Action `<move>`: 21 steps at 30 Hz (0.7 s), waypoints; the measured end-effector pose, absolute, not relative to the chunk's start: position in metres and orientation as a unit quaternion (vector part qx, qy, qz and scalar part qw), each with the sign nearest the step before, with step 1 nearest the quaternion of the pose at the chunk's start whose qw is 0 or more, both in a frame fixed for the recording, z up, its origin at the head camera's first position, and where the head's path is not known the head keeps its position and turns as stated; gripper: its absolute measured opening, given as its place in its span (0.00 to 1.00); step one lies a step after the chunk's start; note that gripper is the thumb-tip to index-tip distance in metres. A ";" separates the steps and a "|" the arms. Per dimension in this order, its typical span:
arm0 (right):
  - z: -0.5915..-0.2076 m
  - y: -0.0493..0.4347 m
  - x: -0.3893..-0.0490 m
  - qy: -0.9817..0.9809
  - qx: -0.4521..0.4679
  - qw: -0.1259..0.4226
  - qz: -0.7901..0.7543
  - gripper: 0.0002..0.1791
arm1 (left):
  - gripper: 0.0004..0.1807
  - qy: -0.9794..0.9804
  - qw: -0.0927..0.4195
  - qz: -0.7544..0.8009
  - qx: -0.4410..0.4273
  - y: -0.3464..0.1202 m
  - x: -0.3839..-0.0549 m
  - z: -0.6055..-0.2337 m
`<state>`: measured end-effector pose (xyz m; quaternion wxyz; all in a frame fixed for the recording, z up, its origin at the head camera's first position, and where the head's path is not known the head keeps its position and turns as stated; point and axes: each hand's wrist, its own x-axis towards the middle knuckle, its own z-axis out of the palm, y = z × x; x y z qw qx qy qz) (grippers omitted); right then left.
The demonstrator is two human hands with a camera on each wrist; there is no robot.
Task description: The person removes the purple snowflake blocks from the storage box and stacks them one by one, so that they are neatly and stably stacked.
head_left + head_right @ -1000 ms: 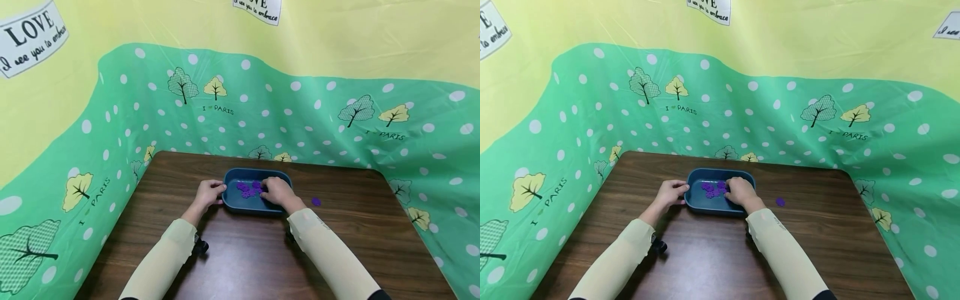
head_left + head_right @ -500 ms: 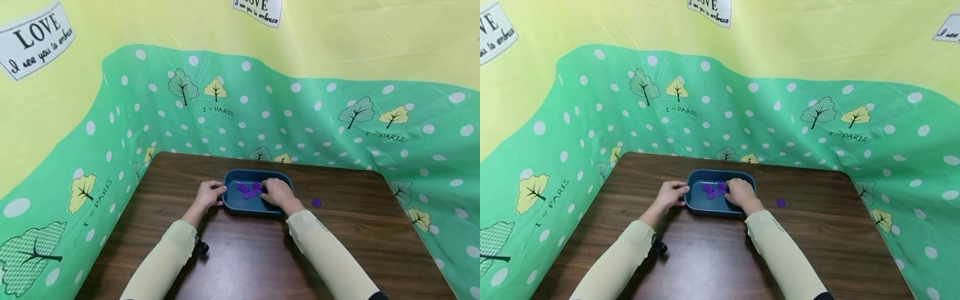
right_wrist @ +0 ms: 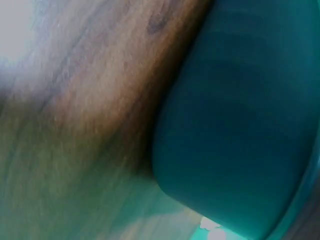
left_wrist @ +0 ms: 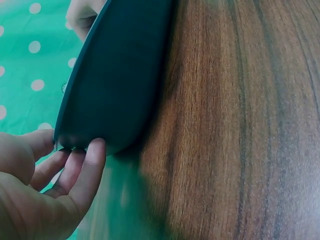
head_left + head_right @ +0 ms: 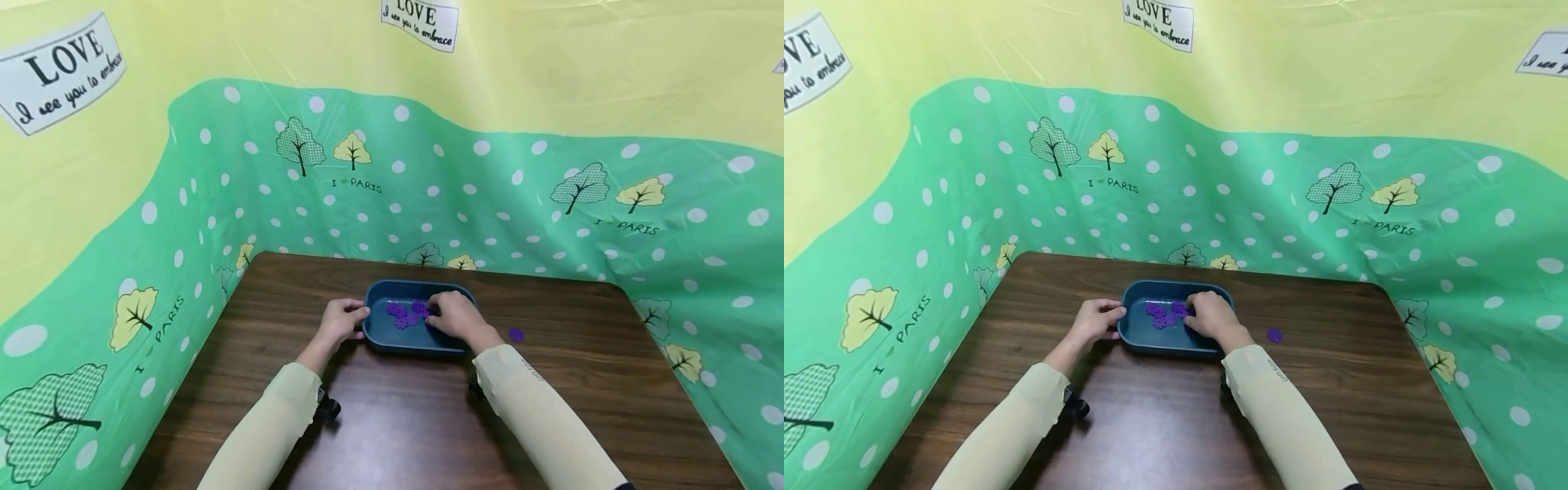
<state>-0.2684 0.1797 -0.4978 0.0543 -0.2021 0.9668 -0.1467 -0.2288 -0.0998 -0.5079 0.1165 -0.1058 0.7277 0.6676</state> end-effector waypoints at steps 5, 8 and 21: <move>-0.493 0.185 -0.266 0.955 -0.221 0.041 -0.192 0.15 | 0.19 0.732 0.114 0.664 -0.101 -0.099 -0.228 -0.508; -0.489 0.188 -0.263 0.947 -0.235 0.032 -0.215 0.16 | 0.19 0.732 0.114 0.664 -0.101 -0.099 -0.227 -0.509; -0.465 0.215 -0.246 0.920 -0.250 -0.008 -0.302 0.15 | 0.19 0.732 0.112 0.664 -0.101 -0.099 -0.224 -0.505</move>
